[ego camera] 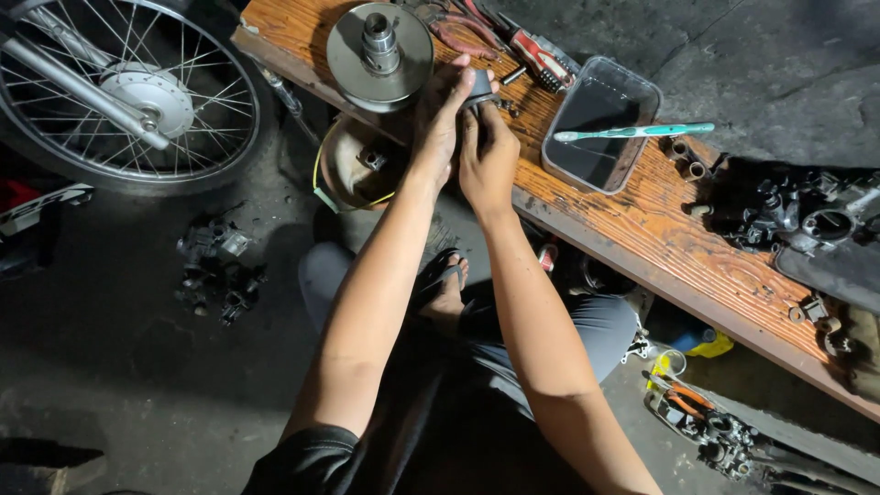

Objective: Final inspection and cleaning of motorcycle engine parts using a toothbrush and solvent

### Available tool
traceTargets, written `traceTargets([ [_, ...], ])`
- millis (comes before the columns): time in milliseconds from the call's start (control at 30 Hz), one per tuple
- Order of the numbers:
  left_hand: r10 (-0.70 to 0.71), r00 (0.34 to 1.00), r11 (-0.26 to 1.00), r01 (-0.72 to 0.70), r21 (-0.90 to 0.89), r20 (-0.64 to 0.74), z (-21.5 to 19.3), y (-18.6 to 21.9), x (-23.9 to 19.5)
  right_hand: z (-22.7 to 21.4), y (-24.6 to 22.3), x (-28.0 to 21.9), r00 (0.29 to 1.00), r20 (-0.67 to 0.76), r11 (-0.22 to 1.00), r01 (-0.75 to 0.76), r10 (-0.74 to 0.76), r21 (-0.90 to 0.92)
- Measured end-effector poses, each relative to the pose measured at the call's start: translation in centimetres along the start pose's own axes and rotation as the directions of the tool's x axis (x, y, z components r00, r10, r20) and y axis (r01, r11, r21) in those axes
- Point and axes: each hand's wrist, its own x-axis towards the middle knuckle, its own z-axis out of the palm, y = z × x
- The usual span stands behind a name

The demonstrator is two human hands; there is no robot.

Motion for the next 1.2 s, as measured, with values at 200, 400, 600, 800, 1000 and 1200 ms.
traceTargets([
  [200,0.06,0.996,0.994,-0.055,-0.091,0.058,-0.2,-0.1,-0.1,-0.1,2.1,-0.4,0.992,0.068,0.984,-0.119,0.111,0.13],
  [400,0.104,0.99,0.978,-0.083,-0.193,0.099,-0.2,0.6,-1.2,-1.3,2.3,-0.9,0.987,0.05,0.931,-0.158,0.15,0.329],
  [600,0.18,0.972,0.98,-0.164,-0.112,0.149,-2.6,-0.6,-0.2,-0.9,3.5,-1.3,0.954,-0.165,0.841,-0.132,0.252,0.525],
  [800,0.111,0.981,0.977,-0.137,0.161,0.159,-1.0,0.8,-1.7,-1.1,0.5,-0.4,0.997,0.061,0.963,0.033,-0.051,0.268],
  [1000,0.203,0.965,0.978,-0.193,-0.079,0.164,-3.0,-2.2,-1.1,-0.3,1.0,-0.5,0.996,-0.044,0.996,0.082,-0.08,0.041],
  [1200,0.099,0.985,0.995,-0.102,0.017,0.138,-2.6,-1.1,-1.6,-0.7,-0.5,-0.1,0.995,-0.042,0.988,0.094,-0.09,0.126],
])
